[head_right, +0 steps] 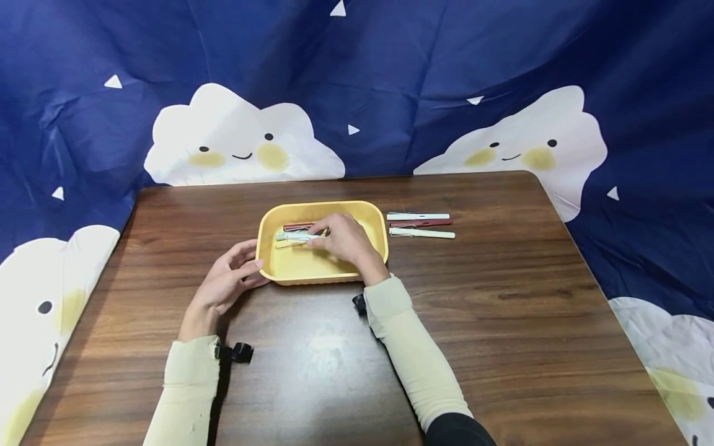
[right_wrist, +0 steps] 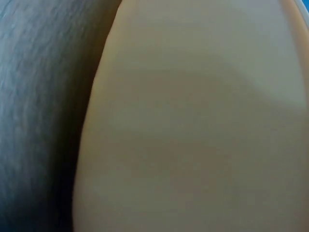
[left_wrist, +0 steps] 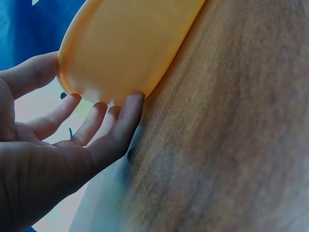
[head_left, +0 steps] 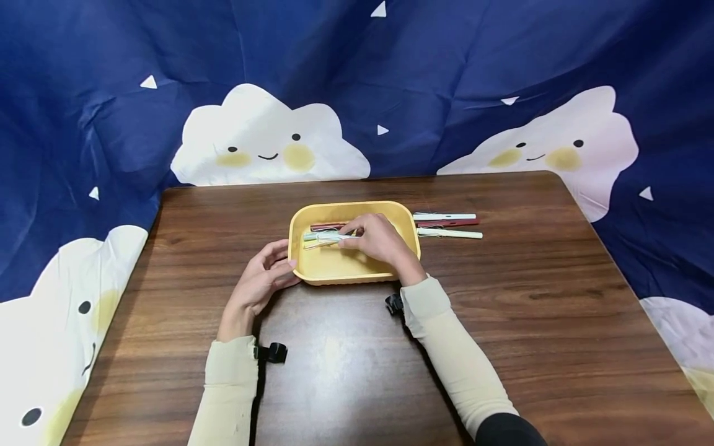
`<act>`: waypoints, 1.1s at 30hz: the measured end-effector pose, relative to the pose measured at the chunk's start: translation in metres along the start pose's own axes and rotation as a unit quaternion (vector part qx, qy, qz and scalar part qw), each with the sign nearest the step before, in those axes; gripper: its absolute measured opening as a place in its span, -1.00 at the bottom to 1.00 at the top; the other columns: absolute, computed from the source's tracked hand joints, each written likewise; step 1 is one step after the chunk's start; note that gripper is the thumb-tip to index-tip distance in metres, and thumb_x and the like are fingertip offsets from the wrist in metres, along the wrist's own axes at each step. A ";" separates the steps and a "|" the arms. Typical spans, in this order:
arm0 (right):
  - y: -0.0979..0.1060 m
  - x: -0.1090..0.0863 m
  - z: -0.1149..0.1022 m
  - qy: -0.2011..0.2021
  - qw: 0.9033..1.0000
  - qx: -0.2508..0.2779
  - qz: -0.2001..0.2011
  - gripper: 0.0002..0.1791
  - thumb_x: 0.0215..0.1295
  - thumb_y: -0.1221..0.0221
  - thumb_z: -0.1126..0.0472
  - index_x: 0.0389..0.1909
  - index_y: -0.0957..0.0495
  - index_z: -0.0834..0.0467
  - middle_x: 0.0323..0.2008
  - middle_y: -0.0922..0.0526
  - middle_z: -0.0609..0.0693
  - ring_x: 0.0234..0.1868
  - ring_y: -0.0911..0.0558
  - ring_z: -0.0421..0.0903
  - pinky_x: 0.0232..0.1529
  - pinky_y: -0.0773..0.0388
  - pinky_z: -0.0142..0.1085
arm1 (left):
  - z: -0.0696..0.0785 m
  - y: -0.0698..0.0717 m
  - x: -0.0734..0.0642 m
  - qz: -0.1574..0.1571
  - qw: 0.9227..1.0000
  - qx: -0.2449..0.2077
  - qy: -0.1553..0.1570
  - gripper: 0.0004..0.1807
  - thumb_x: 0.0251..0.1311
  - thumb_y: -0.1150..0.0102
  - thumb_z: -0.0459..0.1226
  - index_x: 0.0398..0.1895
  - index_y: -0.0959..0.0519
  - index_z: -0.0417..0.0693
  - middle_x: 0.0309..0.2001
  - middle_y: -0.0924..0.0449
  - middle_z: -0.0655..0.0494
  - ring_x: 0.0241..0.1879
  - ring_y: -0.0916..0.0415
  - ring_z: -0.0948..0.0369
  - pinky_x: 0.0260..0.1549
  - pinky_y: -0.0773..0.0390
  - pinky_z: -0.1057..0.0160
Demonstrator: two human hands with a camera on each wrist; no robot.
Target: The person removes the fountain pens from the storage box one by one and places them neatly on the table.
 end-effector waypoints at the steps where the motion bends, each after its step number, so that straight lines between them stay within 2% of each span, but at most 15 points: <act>1: 0.001 0.000 0.000 -0.001 1.000 -0.002 0.000 -0.76 0.19 -0.47 0.10 -0.12 -0.81 0.02 -0.11 -0.76 -0.07 -0.33 -0.55 -0.13 -0.31 -0.46 -0.26 | 0.000 0.000 0.000 0.000 1.000 0.000 0.000 -0.35 0.36 -0.08 -0.55 0.48 -0.15 -0.31 0.30 -0.25 -0.30 0.04 -0.52 0.09 -0.09 -0.69 0.11; 12: 0.011 -0.006 0.001 -0.001 1.000 -0.017 0.011 -0.77 0.20 -0.46 0.09 -0.12 -0.81 0.00 -0.22 -0.75 -0.11 -0.35 -0.53 -0.13 -0.34 -0.43 -0.25 | 0.000 0.000 0.000 -0.002 1.000 0.002 -0.003 -0.35 0.36 -0.09 -0.54 0.48 -0.15 -0.32 0.28 -0.27 -0.28 0.04 -0.54 0.10 -0.08 -0.69 0.11; 18: 0.021 -0.009 0.001 0.021 0.999 -0.027 0.024 -0.79 0.21 -0.46 0.12 -0.15 -0.81 0.05 -0.17 -0.78 -0.09 -0.29 -0.58 -0.12 -0.26 -0.48 -0.25 | 0.000 0.000 0.000 -0.002 1.000 0.003 -0.001 -0.35 0.36 -0.09 -0.53 0.48 -0.14 -0.33 0.28 -0.27 -0.27 0.05 -0.53 0.10 -0.07 -0.68 0.10; 26: 0.032 -0.015 0.003 0.029 0.999 -0.039 0.022 -0.78 0.24 -0.43 0.13 -0.14 -0.80 0.11 -0.12 -0.77 -0.03 -0.21 -0.62 -0.07 -0.15 -0.53 -0.20 | 0.001 0.000 0.000 -0.002 1.000 0.002 0.001 -0.35 0.37 -0.08 -0.53 0.48 -0.13 -0.32 0.28 -0.26 -0.27 0.03 -0.53 0.11 -0.06 -0.68 0.10; 33: 0.040 -0.021 0.009 0.032 0.999 -0.035 0.020 -0.78 0.25 -0.42 0.13 -0.13 -0.80 0.12 -0.15 -0.77 -0.03 -0.22 -0.61 -0.09 -0.15 -0.50 -0.19 | 0.000 0.000 0.001 -0.001 1.000 0.001 0.000 -0.35 0.37 -0.06 -0.54 0.48 -0.12 -0.33 0.26 -0.27 -0.26 0.03 -0.53 0.11 -0.06 -0.68 0.10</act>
Point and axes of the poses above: each hand's wrist, its own x-axis towards the middle knuckle, its own y-axis out of the back of the hand, z = x × y, the point moved 3 cm from there along x, towards the middle knuckle
